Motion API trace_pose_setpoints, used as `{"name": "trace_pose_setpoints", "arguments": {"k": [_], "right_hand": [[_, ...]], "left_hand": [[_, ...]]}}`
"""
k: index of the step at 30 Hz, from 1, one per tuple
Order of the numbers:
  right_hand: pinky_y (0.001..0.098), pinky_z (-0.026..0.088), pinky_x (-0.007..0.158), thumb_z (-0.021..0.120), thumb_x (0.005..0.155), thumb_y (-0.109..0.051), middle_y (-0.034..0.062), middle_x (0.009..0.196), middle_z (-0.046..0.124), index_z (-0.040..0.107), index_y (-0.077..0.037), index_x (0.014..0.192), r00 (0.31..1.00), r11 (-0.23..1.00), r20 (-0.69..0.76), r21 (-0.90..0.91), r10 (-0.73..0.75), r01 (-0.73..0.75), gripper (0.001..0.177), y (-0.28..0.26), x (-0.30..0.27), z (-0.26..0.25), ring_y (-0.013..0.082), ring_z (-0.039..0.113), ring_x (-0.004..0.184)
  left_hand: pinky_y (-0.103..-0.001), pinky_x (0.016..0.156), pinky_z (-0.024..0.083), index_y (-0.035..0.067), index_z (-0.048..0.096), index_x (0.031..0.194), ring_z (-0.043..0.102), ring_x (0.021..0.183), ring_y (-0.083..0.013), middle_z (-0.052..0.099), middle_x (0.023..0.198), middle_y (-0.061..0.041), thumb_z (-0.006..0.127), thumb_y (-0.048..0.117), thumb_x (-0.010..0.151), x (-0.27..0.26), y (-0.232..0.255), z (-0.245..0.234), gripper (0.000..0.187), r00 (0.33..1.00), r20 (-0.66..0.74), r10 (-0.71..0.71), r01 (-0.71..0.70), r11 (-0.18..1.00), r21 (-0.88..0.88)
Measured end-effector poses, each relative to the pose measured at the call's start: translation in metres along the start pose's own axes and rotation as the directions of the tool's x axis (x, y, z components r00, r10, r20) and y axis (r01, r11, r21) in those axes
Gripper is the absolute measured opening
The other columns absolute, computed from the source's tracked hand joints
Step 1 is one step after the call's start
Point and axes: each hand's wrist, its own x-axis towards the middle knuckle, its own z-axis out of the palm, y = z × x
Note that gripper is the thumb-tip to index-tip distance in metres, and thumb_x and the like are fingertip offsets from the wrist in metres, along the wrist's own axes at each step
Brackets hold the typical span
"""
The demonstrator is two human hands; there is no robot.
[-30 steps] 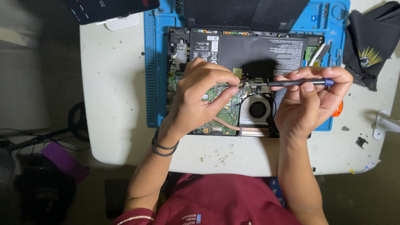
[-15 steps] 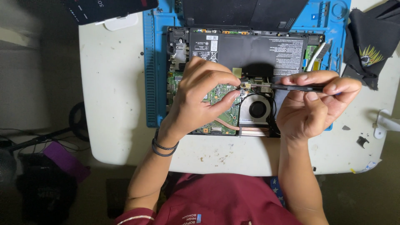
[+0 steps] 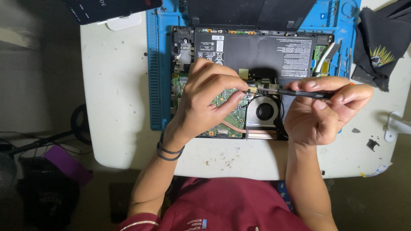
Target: The person reconnects internal cables and components inside a disassembled laptop, then closes the back cover and secures it with screws. The task involves careful handling of delicate connectors and precise screw placement.
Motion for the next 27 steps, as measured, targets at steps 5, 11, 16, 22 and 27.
{"name": "trace_pose_setpoints", "arguments": {"k": [5, 11, 16, 22, 27], "right_hand": [[0.0446, 0.063, 0.080, 0.048, 0.095, 0.001, 0.0198, 0.096, 0.054, 0.036, -0.013, 0.106, 0.999, 0.999, 0.014, 0.004, 0.034, -0.034, 0.022, -0.003, 0.000, 0.001, 0.0354, 0.060, 0.084], [0.0429, 0.063, 0.084, 0.053, 0.099, -0.003, 0.0179, 0.097, 0.051, 0.037, -0.013, 0.111, 0.994, 0.993, -0.026, -0.046, 0.108, -0.109, 0.023, -0.007, -0.002, 0.001, 0.0292, 0.059, 0.092], [0.0414, 0.064, 0.081, 0.060, 0.104, -0.010, 0.0161, 0.097, 0.053, 0.039, -0.012, 0.113, 0.993, 0.986, -0.029, -0.122, 0.113, -0.116, 0.023, -0.010, -0.001, 0.002, 0.0238, 0.059, 0.091], [0.0456, 0.065, 0.081, 0.062, 0.106, -0.015, 0.0147, 0.097, 0.051, 0.040, -0.010, 0.114, 0.997, 0.966, 0.001, -0.248, 0.073, -0.070, 0.023, -0.016, 0.001, 0.003, 0.0224, 0.061, 0.089], [0.0436, 0.064, 0.078, 0.063, 0.106, -0.015, 0.0142, 0.095, 0.051, 0.041, -0.011, 0.113, 0.994, 0.967, -0.026, -0.231, 0.108, -0.112, 0.024, -0.015, -0.001, -0.001, 0.0229, 0.061, 0.087]], "left_hand": [[-0.039, 0.086, 0.040, 0.005, 0.064, 0.104, 0.066, 0.092, -0.0243, 0.069, 0.099, -0.008, 0.073, -0.006, 0.096, 0.000, 0.000, 0.001, 0.016, 1.000, 0.005, 0.003, -0.003, 1.000, 0.004], [-0.039, 0.088, 0.041, 0.004, 0.065, 0.104, 0.068, 0.093, -0.0248, 0.070, 0.100, -0.009, 0.074, 0.000, 0.097, 0.001, 0.002, 0.000, 0.012, 1.000, 0.011, -0.017, 0.017, 0.999, -0.037], [-0.038, 0.088, 0.043, 0.002, 0.065, 0.101, 0.070, 0.090, -0.0245, 0.072, 0.099, -0.008, 0.068, 0.004, 0.101, 0.002, 0.004, 0.001, 0.004, 0.999, -0.005, -0.035, 0.035, 0.997, -0.066], [-0.036, 0.088, 0.044, 0.002, 0.065, 0.101, 0.070, 0.089, -0.0227, 0.072, 0.097, -0.007, 0.067, 0.004, 0.101, 0.001, 0.004, 0.005, 0.003, 0.997, -0.009, -0.080, 0.079, 0.993, -0.084], [-0.035, 0.087, 0.044, 0.003, 0.066, 0.101, 0.069, 0.086, -0.0217, 0.073, 0.098, -0.008, 0.068, 0.005, 0.101, 0.001, 0.005, 0.006, 0.003, 0.995, -0.008, -0.101, 0.100, 0.992, -0.079]]}}
